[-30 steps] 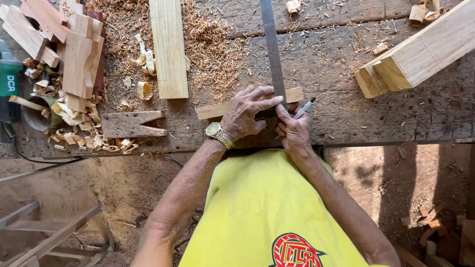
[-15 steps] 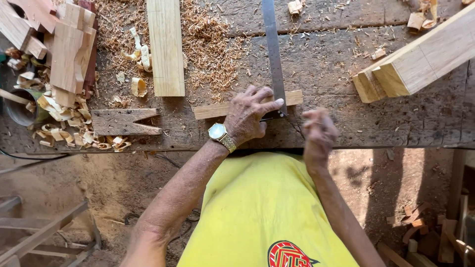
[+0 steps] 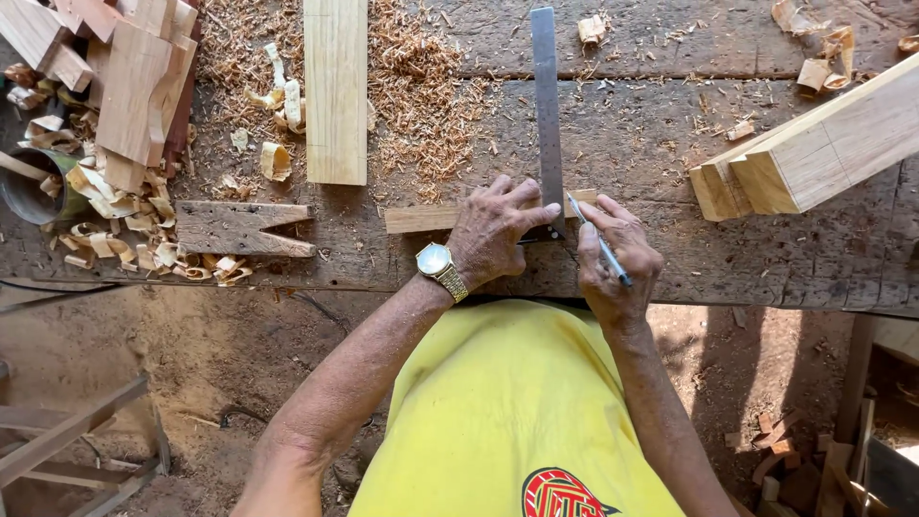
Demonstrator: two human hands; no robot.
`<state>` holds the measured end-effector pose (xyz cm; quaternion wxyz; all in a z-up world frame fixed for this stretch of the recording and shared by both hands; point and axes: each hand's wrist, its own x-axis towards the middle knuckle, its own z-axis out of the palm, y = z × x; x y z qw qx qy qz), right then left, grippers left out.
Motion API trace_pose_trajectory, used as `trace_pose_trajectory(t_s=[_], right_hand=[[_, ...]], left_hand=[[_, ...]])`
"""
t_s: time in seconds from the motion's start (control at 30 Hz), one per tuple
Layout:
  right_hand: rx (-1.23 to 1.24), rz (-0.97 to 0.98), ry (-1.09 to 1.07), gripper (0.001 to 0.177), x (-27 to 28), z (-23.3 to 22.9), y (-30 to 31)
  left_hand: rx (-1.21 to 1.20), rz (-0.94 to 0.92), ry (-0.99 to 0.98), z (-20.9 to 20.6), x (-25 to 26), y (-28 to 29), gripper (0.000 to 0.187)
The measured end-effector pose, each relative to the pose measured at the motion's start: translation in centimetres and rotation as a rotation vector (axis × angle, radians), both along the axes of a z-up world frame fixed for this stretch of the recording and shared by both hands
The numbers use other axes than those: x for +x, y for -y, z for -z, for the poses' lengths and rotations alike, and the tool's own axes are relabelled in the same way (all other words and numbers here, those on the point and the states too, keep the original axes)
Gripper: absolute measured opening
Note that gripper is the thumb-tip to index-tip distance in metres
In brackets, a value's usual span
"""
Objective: The person uses a try square and a pen to mark lines on several rectangular wooden blocks. They repeatedly position the square on the wood, draw straight lines, and rotate the blocks to mark different sides.
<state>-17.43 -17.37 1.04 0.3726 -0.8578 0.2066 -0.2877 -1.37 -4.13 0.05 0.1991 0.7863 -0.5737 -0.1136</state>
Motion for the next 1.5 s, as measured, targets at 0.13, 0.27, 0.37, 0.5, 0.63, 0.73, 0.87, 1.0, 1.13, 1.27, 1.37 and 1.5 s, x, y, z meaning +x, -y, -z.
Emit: trace_pose_trajectory(t_s=[0.13,0.27,0.37,0.5,0.63,0.73,0.87,1.0,1.13,1.27,1.37,1.5], right_hand=[[-0.018,0.014,-0.011,0.021,0.4,-0.1,0.1],[0.008,0.0,-0.054,0.02,0.5,-0.4,0.4],[0.087,-0.015,-0.111,0.019,-0.9,0.7,0.8],[0.289,-0.012,-0.311,0.011,-3.5,-1.8,1.0],[0.466,-0.035,-0.492,0.034,-6.0,-3.1,2.2],[0.758,-0.052,-0.1,0.027,-5.1,0.2,1.1],[0.592,-0.387,-0.079,0.05,-0.4,-2.1,-3.8],[0.361,-0.602,0.049,0.065,3.9,-3.8,-6.4],[0.257,-0.607,0.065,0.059,2.9,-5.6,-9.5],[0.353,-0.726,0.105,0.077,3.5,-10.7,-13.0],[0.028,-0.776,0.102,0.068,3.9,-10.2,-13.4],[-0.383,-0.948,-0.044,0.058,5.2,-6.8,-13.8]], left_hand=[[0.003,-0.007,0.005,0.2,-0.1,0.0,0.065],[-0.005,0.0,0.002,0.1,-0.1,0.0,0.067],[0.001,0.003,0.004,0.6,-0.1,-0.2,0.07],[0.011,-0.002,0.019,0.7,-0.1,-0.3,0.075],[-0.126,-0.075,0.228,-1.5,-1.3,-1.1,0.053],[-0.353,-0.172,0.284,-0.5,-2.2,-1.7,0.031],[-0.569,-0.569,0.066,-5.9,-4.0,-2.8,0.028],[-0.867,-0.809,-0.414,-11.2,-4.4,-4.4,0.015],[-0.937,-0.748,-0.403,-10.8,-6.0,-8.7,0.015],[-1.02,-0.677,-0.762,-12.0,-9.4,-12.8,0.022],[-1.092,-0.621,-1.187,-14.8,-9.2,-14.3,0.043],[-0.904,-0.81,-1.286,-11.0,-7.2,-16.5,0.065]])
